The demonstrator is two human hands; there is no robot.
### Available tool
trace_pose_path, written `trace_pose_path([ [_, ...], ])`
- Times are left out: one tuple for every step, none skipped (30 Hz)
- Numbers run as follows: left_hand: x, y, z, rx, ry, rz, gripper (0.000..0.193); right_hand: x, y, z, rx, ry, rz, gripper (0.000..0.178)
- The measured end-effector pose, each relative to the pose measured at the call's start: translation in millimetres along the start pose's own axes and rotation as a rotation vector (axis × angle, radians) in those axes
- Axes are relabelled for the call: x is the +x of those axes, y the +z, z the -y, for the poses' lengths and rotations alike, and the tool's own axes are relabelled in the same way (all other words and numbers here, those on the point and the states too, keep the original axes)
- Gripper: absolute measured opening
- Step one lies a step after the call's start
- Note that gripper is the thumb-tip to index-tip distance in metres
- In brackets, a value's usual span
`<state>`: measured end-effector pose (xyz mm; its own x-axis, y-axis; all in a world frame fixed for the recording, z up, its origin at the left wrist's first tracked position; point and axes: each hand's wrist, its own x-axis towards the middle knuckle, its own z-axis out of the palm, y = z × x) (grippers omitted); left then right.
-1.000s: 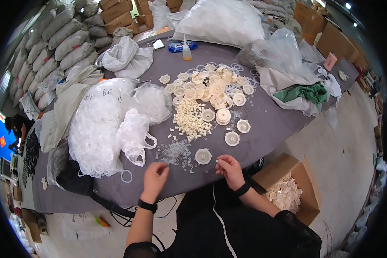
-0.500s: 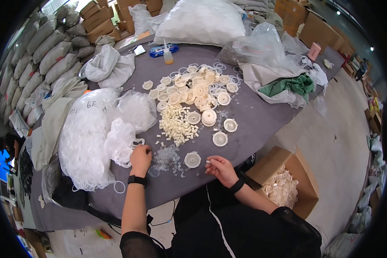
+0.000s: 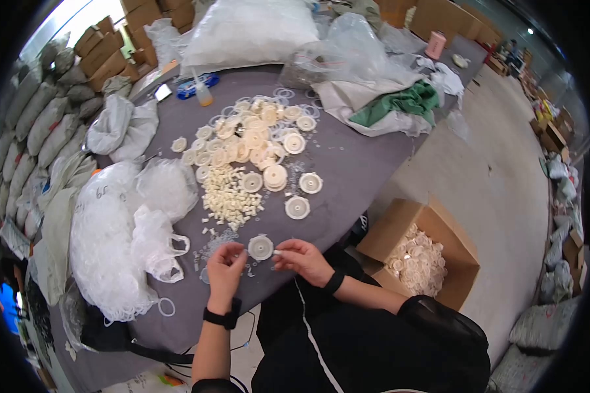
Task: Assembling small plastic gaskets or valves onto circular plastic frames and placing the finished items into a box.
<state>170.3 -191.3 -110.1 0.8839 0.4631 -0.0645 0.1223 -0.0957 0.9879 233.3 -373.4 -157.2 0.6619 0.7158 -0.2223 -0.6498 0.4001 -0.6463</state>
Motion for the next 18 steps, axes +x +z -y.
trace_pose_path([
  [-10,11,-5,-0.038,-0.047,0.048,0.010,-3,7,3,-0.012,0.004,0.033,0.017],
  [-16,20,-6,-0.039,-0.049,0.062,0.010,-4,13,5,-0.031,0.003,0.061,0.017],
  [-22,27,-5,-0.127,-0.091,0.093,0.010,-6,14,7,-0.050,0.003,0.089,0.017],
  [-25,30,-5,-0.213,-0.131,0.118,0.010,-6,14,7,-0.047,-0.004,0.084,0.017],
  [-26,30,-4,-0.211,-0.132,0.126,0.010,-5,12,6,-0.049,-0.013,0.098,0.016],
  [-25,30,-1,-0.142,-0.081,0.111,0.010,-6,10,6,-0.050,-0.022,0.113,0.015],
  [-23,28,2,-0.072,-0.028,0.092,0.009,-5,8,6,-0.048,-0.026,0.112,0.015],
  [-17,20,9,0.091,0.059,0.013,0.008,-6,6,6,-0.059,-0.014,0.062,0.014],
  [-7,9,19,0.207,0.026,-0.058,0.008,-6,4,5,-0.070,-0.001,0.013,0.014],
  [2,1,18,0.326,0.115,-0.103,0.008,-5,-1,4,-0.067,-0.003,0.009,0.014],
  [10,-6,15,0.447,0.206,-0.152,0.008,-4,-4,2,-0.046,-0.018,0.006,0.013],
  [18,-16,17,0.448,0.207,-0.150,0.008,-4,-7,1,-0.025,-0.034,0.003,0.012],
  [26,-26,17,0.591,0.272,-0.175,0.010,-2,-9,0,-0.023,-0.036,0.006,0.012],
  [32,-31,18,0.734,0.337,-0.198,0.012,-1,-11,-2,-0.027,-0.027,-0.036,0.014],
  [35,-34,18,0.737,0.341,-0.198,0.012,0,-11,-2,-0.031,-0.019,-0.078,0.015],
  [38,-34,13,0.796,0.342,-0.239,0.012,0,-12,-2,-0.028,-0.023,-0.078,0.015],
  [41,-34,10,0.854,0.343,-0.280,0.013,1,-13,-2,-0.006,-0.021,-0.073,0.015],
  [47,-36,13,0.851,0.338,-0.277,0.011,2,-14,-1,0.017,-0.020,-0.066,0.016],
])
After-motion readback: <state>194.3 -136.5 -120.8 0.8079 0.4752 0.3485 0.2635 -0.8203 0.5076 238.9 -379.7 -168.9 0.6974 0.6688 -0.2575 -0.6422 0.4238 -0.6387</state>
